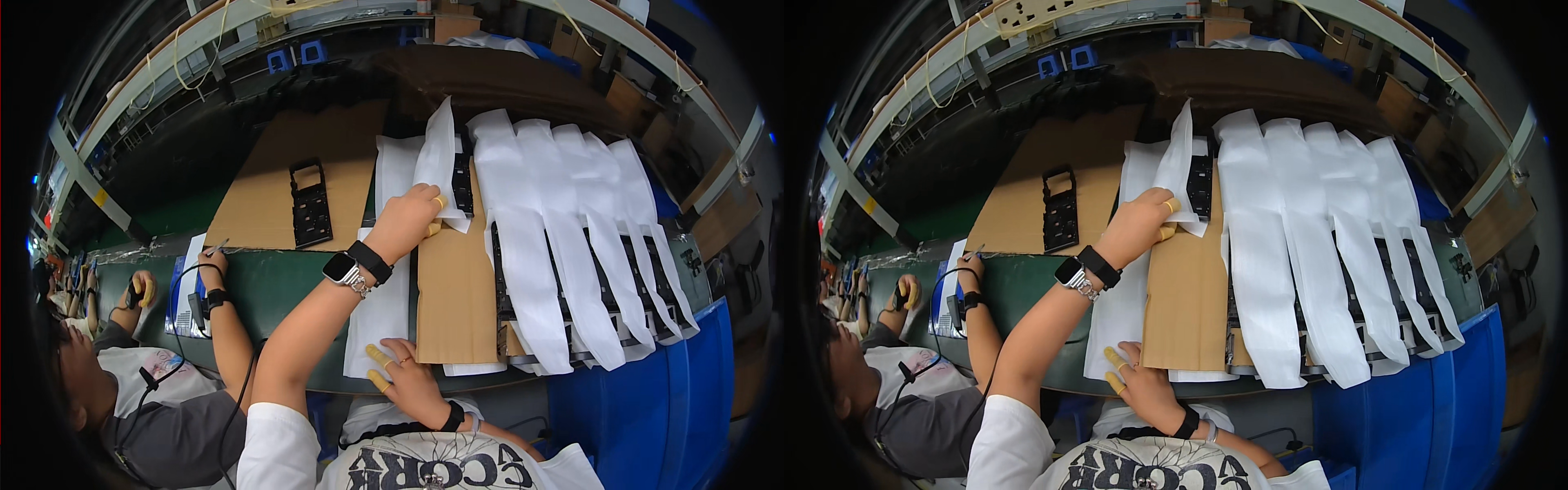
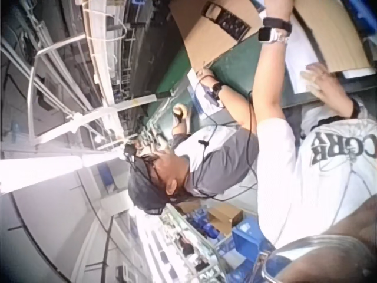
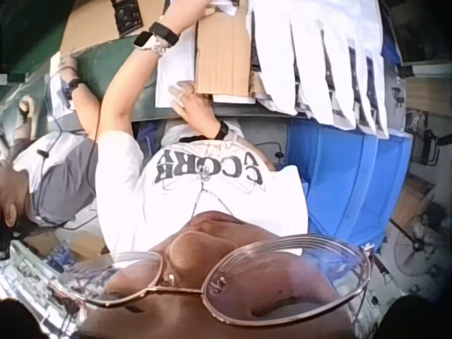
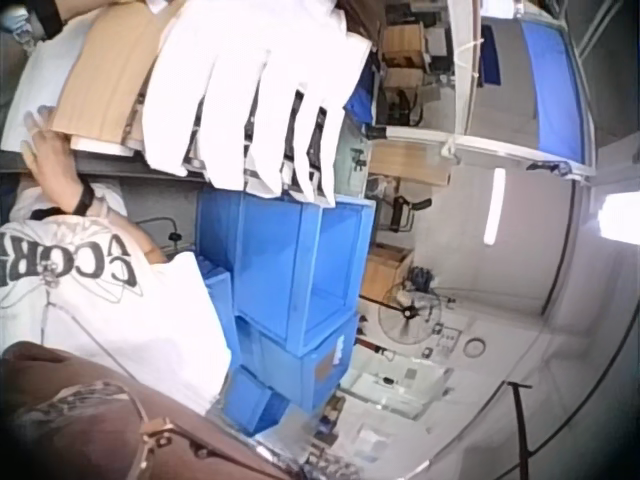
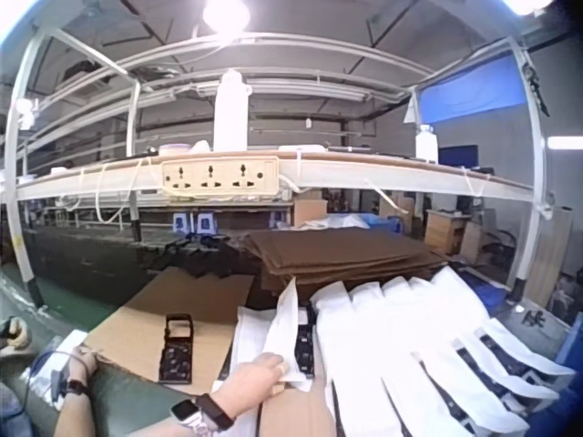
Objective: Wrapping plastic parts in protective foam sheets and placing them into blue storage bins.
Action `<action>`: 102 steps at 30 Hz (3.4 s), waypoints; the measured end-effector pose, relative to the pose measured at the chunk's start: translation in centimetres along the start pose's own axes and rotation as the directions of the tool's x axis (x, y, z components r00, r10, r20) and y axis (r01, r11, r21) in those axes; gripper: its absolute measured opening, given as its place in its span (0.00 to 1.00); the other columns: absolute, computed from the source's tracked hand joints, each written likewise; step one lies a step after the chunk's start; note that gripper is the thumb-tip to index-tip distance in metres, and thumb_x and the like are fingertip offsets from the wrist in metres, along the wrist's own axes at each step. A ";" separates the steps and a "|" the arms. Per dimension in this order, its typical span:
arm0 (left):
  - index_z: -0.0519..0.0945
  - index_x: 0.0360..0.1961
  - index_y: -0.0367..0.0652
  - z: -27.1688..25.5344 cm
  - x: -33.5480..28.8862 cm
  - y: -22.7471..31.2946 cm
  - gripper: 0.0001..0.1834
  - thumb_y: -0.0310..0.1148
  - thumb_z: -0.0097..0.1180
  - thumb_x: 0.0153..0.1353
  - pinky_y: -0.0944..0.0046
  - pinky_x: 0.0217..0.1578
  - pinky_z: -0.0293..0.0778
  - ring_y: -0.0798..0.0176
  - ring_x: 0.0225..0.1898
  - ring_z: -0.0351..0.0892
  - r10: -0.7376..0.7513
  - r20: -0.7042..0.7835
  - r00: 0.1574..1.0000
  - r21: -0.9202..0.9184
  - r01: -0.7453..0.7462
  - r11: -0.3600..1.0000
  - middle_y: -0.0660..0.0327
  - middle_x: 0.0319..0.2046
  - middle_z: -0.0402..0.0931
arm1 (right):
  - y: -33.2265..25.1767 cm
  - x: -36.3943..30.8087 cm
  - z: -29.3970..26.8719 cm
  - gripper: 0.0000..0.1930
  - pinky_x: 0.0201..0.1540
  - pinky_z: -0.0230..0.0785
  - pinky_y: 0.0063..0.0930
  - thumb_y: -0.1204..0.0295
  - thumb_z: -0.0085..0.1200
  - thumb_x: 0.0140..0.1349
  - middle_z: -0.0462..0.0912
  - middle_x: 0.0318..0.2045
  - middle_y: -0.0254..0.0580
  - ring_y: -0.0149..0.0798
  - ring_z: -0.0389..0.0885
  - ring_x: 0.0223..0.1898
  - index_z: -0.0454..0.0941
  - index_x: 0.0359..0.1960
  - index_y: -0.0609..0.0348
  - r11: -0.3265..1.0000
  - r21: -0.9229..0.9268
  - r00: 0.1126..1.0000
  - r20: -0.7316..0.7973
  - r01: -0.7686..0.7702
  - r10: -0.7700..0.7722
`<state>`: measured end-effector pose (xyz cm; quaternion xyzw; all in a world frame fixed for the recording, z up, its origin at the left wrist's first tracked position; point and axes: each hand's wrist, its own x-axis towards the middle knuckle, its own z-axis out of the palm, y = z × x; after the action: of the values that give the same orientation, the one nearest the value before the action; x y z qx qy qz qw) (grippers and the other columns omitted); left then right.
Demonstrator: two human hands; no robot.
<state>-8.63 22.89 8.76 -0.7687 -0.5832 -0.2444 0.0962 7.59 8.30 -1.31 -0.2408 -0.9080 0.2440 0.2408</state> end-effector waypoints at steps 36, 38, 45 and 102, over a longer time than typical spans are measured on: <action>0.73 0.28 0.35 -2.6 -22.8 8.6 0.12 0.24 0.63 0.42 0.65 0.33 0.70 0.52 0.32 0.73 -0.596 -0.022 0.802 -0.464 0.520 0.717 0.53 0.30 0.70 | 1.8 -0.8 0.4 0.16 0.46 0.58 0.42 0.63 0.44 0.61 0.71 0.35 0.55 0.54 0.68 0.39 0.70 0.39 0.66 0.897 0.438 0.989 -0.088 -0.068 0.117; 0.73 0.28 0.35 -2.5 -23.1 8.4 0.12 0.24 0.63 0.42 0.64 0.33 0.71 0.50 0.33 0.73 -0.520 -0.062 0.852 -0.397 0.457 0.796 0.52 0.31 0.70 | 1.5 -0.9 0.0 0.16 0.46 0.58 0.41 0.62 0.41 0.63 0.71 0.34 0.54 0.54 0.67 0.38 0.69 0.40 0.66 0.813 0.553 0.961 -0.076 -0.182 0.267; 0.56 0.57 0.43 -5.6 -23.5 9.1 0.38 0.21 0.60 0.44 0.58 0.55 0.60 0.51 0.54 0.63 -0.769 -0.041 0.637 -0.578 0.613 0.539 0.49 0.53 0.59 | 1.0 1.3 -1.4 0.10 0.40 0.66 0.30 0.68 0.49 0.59 0.76 0.32 0.44 0.44 0.74 0.35 0.74 0.39 0.60 0.824 0.413 0.913 0.053 -0.388 0.404; 0.50 0.61 0.35 -12.4 -16.2 7.9 0.25 0.33 0.37 0.65 0.52 0.55 0.65 0.54 0.54 0.68 -0.514 0.204 0.833 -0.603 -0.307 -0.736 0.49 0.53 0.64 | 0.4 0.2 -1.3 0.07 0.24 0.57 0.24 0.76 0.45 0.59 0.70 0.22 0.38 0.30 0.59 0.19 0.75 0.36 0.64 0.924 0.347 0.960 -0.164 -0.159 0.227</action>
<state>-7.67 1.36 12.65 -0.1464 -0.0612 -0.7927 -0.5886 8.22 9.12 -0.47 -0.3091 -0.7970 0.3895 0.3429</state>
